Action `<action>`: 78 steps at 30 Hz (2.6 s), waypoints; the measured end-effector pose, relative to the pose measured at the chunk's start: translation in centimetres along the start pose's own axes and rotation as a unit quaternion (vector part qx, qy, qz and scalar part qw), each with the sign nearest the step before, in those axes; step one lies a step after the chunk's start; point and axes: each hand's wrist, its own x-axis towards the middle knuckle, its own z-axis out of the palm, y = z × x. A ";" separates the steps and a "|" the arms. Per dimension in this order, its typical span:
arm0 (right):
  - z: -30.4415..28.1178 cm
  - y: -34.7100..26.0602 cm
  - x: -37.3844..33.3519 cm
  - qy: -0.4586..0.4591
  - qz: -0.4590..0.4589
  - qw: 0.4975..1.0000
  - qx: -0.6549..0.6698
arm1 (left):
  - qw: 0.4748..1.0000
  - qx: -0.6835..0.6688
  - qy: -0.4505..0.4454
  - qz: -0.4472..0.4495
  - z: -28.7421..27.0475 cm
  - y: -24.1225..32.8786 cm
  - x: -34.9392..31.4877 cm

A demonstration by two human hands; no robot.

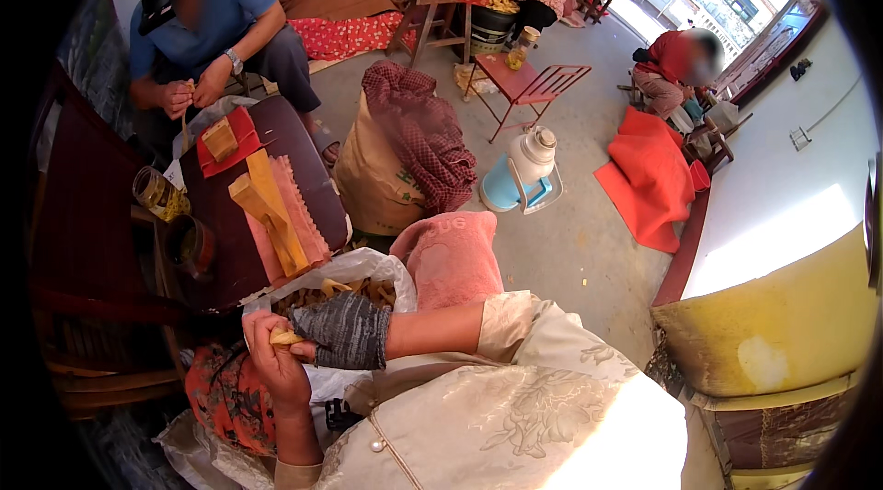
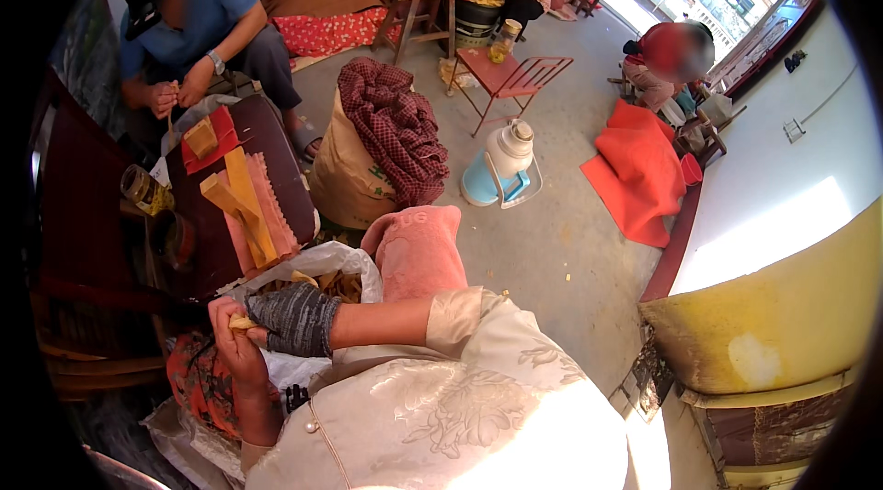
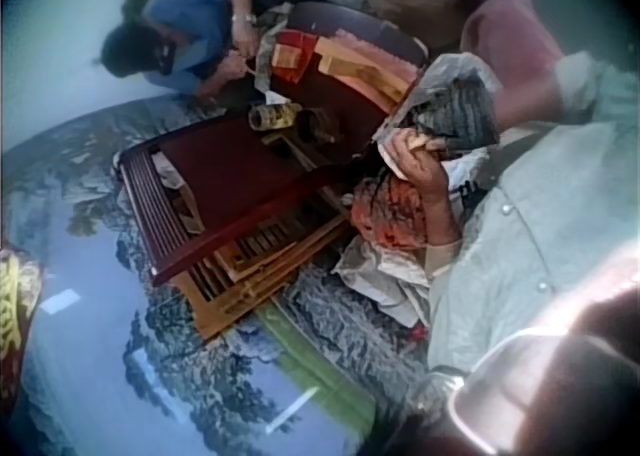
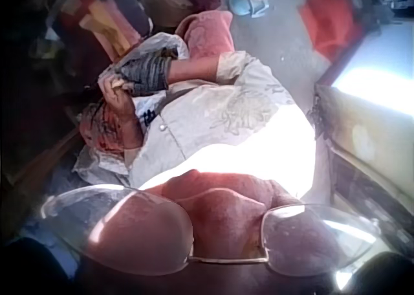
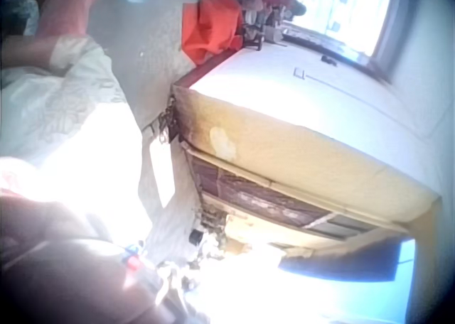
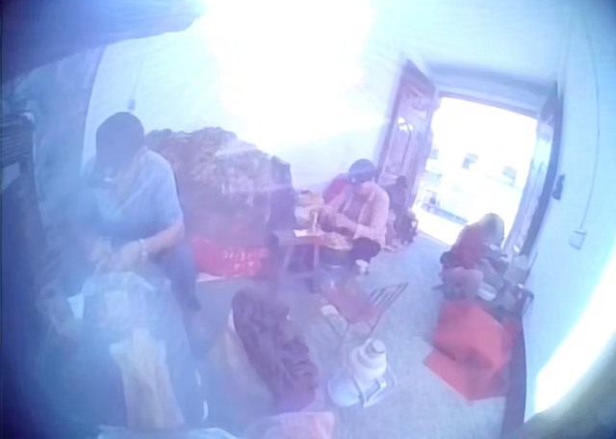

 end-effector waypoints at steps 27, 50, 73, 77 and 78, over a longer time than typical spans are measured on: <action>-2.7 3.9 0.0 -0.044 0.331 0.700 0.632 | 0.992 -0.050 0.035 -0.110 -1.5 1.5 -0.1; 1.5 1.4 -0.1 -0.102 0.144 0.969 0.175 | 0.895 0.345 -0.074 0.274 -2.3 -6.4 0.7; -0.3 10.9 6.9 0.050 0.304 0.935 0.174 | 0.943 -0.154 -0.025 -0.293 1.1 -9.9 6.9; 0.9 12.6 7.5 0.071 0.189 0.979 0.010 | 0.947 -0.071 -0.031 -0.313 1.3 -11.1 7.8; 2.2 15.4 7.0 0.068 0.075 0.984 -0.148 | 0.948 -0.038 -0.035 -0.313 1.8 -11.3 7.9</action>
